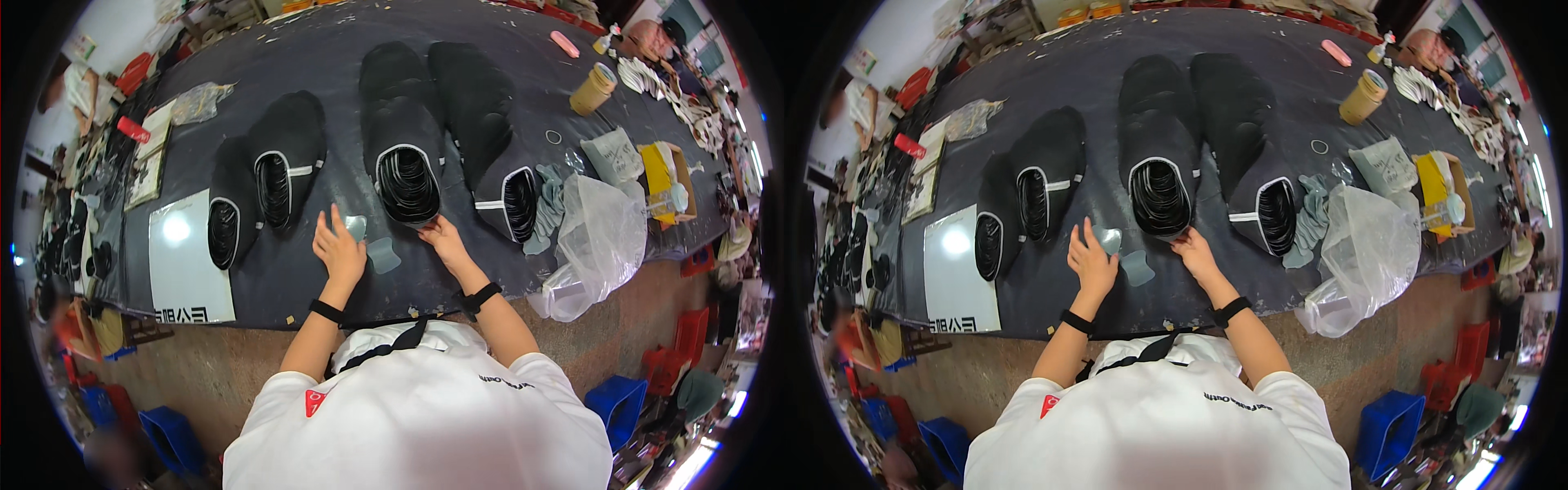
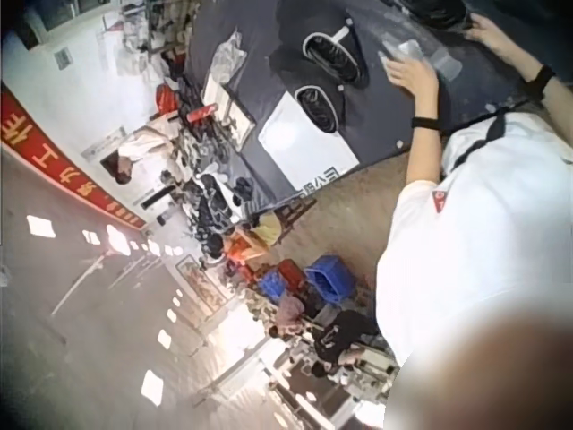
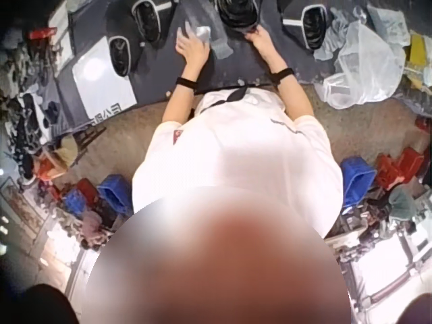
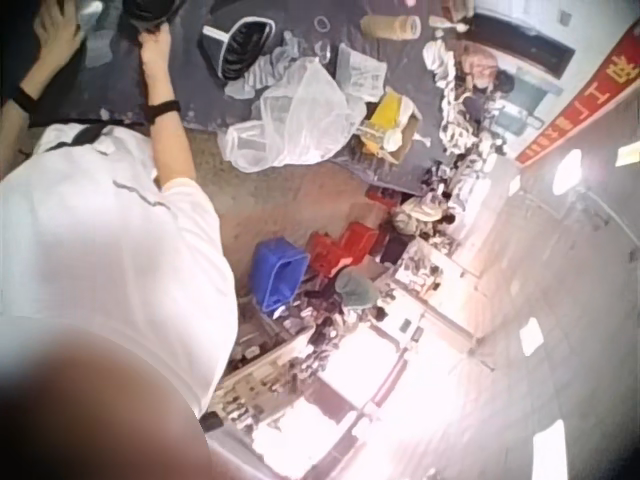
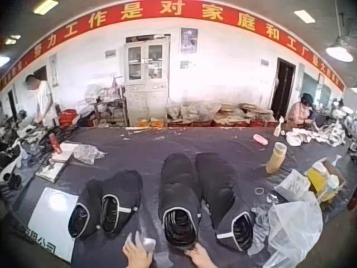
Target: The recorder is attaching and adjusting components, likely stickers or labels, onto shoe uppers at a workstation in a shoe factory.
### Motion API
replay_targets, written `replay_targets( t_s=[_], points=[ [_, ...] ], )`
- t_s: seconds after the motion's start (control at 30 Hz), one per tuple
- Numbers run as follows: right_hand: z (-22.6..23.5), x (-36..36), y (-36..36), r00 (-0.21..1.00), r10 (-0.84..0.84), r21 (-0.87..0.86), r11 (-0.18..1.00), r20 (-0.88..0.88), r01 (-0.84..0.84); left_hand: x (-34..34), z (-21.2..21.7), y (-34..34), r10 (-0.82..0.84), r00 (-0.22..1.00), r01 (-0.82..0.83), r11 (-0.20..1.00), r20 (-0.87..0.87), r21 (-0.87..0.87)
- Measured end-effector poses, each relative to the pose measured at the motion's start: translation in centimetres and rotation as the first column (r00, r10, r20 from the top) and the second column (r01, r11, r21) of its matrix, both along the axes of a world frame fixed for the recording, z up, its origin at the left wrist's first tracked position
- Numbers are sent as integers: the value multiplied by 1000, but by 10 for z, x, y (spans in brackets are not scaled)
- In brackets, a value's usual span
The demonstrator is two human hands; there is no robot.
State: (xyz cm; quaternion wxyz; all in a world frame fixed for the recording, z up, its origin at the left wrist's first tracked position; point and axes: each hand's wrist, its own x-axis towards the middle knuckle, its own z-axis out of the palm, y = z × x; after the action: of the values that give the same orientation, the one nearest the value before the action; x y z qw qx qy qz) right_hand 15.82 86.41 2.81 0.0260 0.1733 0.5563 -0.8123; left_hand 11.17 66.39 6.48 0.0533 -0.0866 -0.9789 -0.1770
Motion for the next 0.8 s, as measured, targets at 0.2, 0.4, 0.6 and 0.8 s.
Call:
replay_targets(
  t_s=[0.2, 0.4, 0.6, 0.8],
  points=[
    [-3, 16, -2, 941, 92, 345, 915, 326, -209, -9, -37, -26, 108, 966, -152, 973, 236, 175],
    [-9, 31, -59, 982, 128, 682, 706, 140, -189, -11, -34, -15, 146, 973, -177, 970, 180, 169],
    [11, 17, -80, 994, 91, 726, 680, 57, -104, 16, -11, -17, -78, 966, -50, 881, 247, 471],
    [65, 36, -91, 911, 258, 837, 528, -320, 144, 52, 36, -19, -266, 910, -68, 660, 318, 748]
  ],
)
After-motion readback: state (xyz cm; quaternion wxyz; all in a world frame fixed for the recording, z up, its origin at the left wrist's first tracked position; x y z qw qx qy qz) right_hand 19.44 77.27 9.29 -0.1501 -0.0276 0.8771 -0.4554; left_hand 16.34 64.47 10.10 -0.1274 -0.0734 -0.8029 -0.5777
